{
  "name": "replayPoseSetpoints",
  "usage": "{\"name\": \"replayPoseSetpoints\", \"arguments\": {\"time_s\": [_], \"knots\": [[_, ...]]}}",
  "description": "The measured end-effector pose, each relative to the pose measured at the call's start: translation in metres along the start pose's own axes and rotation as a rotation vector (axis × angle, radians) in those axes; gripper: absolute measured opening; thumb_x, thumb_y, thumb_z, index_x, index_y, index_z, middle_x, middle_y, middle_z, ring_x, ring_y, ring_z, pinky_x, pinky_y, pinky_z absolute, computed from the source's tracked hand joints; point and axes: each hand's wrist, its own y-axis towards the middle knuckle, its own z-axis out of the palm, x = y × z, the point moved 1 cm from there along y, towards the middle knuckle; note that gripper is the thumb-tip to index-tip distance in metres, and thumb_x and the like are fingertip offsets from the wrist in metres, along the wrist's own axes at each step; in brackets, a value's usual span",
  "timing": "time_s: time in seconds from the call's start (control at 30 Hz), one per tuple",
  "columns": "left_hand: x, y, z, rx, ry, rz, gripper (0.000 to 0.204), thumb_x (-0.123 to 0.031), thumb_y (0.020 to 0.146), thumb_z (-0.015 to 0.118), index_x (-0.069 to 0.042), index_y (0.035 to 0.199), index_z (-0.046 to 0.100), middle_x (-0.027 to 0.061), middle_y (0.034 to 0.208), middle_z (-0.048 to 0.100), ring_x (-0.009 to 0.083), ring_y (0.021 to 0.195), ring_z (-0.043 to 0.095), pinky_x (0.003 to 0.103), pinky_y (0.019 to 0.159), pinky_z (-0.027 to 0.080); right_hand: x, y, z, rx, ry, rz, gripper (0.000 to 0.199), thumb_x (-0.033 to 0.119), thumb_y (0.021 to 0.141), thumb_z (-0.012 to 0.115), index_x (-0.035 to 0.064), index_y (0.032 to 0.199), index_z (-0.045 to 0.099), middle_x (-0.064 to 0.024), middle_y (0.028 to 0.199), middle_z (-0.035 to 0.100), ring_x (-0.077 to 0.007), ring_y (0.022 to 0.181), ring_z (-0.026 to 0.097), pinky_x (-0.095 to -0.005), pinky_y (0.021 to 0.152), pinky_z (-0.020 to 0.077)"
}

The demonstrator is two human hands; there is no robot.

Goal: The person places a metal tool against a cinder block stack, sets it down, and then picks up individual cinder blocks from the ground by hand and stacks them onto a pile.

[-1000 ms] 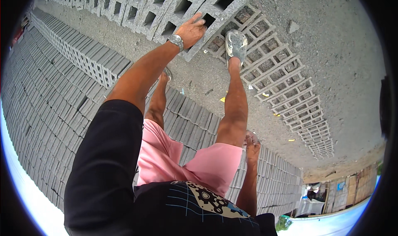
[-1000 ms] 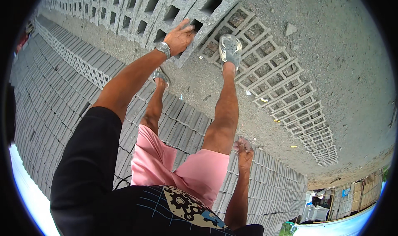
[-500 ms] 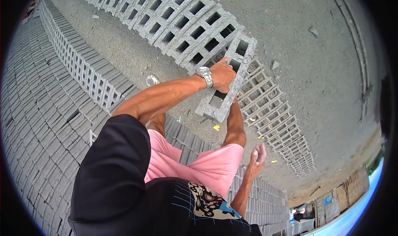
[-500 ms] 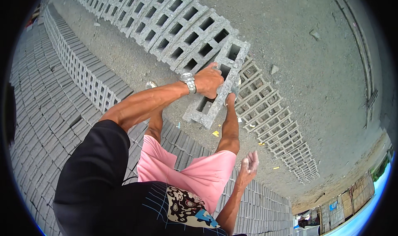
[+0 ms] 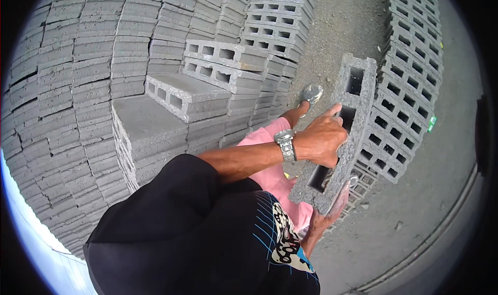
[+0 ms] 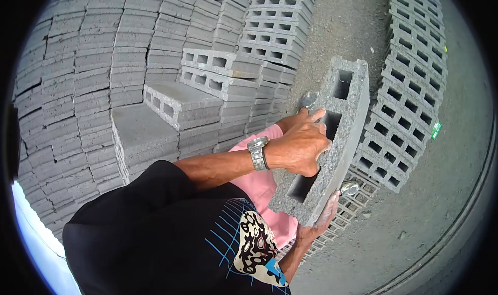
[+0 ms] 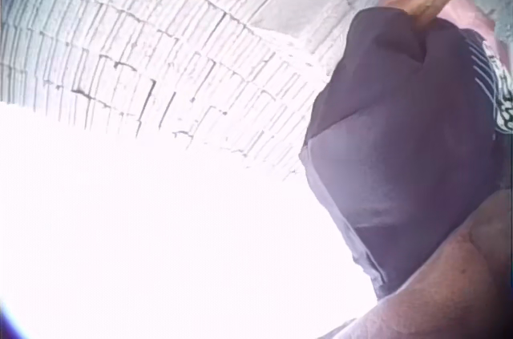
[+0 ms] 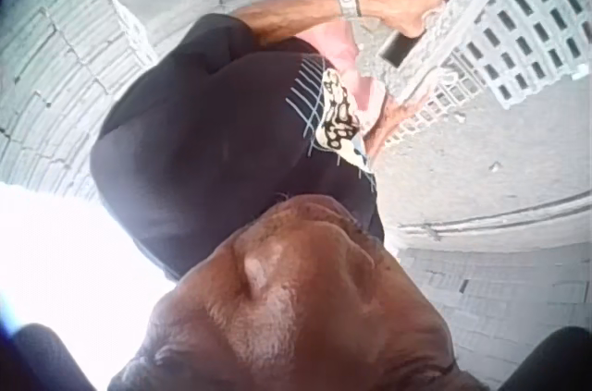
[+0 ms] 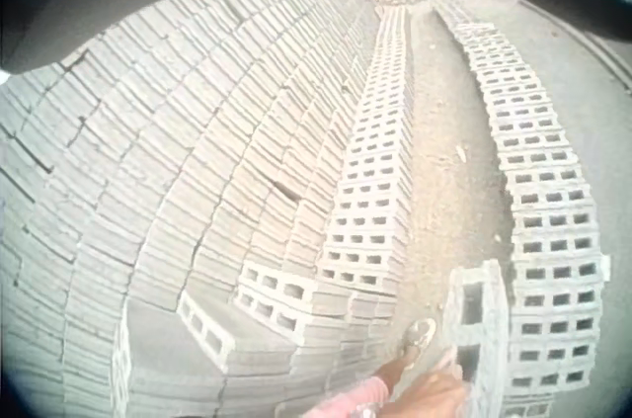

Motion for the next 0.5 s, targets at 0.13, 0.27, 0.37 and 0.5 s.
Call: {"name": "replayPoseSetpoints", "arguments": {"time_s": [0.13, 0.27, 0.37, 0.5], "knots": [[0.057, -0.048, -0.089, -0.29, 0.132, -0.296, 0.016, -0.01, 0.05, 0.061, 0.002, 0.062, 0.062, 0.0188, 0.066, 0.057, 0.0344, 0.079, 0.059, 0.051, 0.116, 0.022, 0.028, 0.113, 0.059, 0.355, 0.101, -0.214, 0.079, 0.044, 0.087, 0.064, -0.0027, 0.146, 0.039, -0.0212, 0.151, 0.039, -0.0353, 0.139, 0.038, -0.0453, 0.115, 0.028], [0.117, -0.105, -0.158, -0.612, 0.179, -0.564, 0.021, -0.01, 0.053, 0.059, 0.004, 0.067, 0.067, 0.0235, 0.069, 0.062, 0.0356, 0.082, 0.062, 0.051, 0.117, 0.021, 0.087, 0.208, 0.14, 0.646, 0.157, -0.426, 0.088, 0.054, 0.079, 0.069, 0.0002, 0.144, 0.044, -0.0188, 0.149, 0.043, -0.0341, 0.139, 0.039, -0.0443, 0.115, 0.0272], [0.163, -0.151, -0.193, -0.682, 0.147, -0.786, 0.032, -0.023, 0.063, 0.064, 0.004, 0.079, 0.071, 0.0244, 0.079, 0.067, 0.0361, 0.092, 0.063, 0.049, 0.116, 0.023, 0.136, 0.243, 0.21, 0.807, 0.217, -0.512, 0.094, 0.059, 0.072, 0.073, 0.0052, 0.145, 0.045, -0.015, 0.148, 0.045, -0.0316, 0.14, 0.039, -0.0448, 0.117, 0.0238], [0.21, -0.212, -0.219, -0.676, 0.029, -1.042, 0.04, -0.032, 0.063, 0.073, 0.001, 0.086, 0.073, 0.0199, 0.084, 0.071, 0.0349, 0.091, 0.065, 0.047, 0.116, 0.022, 0.179, 0.247, 0.297, 1.082, 0.234, -0.493, 0.093, 0.052, 0.067, 0.08, 0.0201, 0.147, 0.044, -0.0081, 0.152, 0.042, -0.0293, 0.141, 0.038, -0.0549, 0.117, 0.0177]]}}
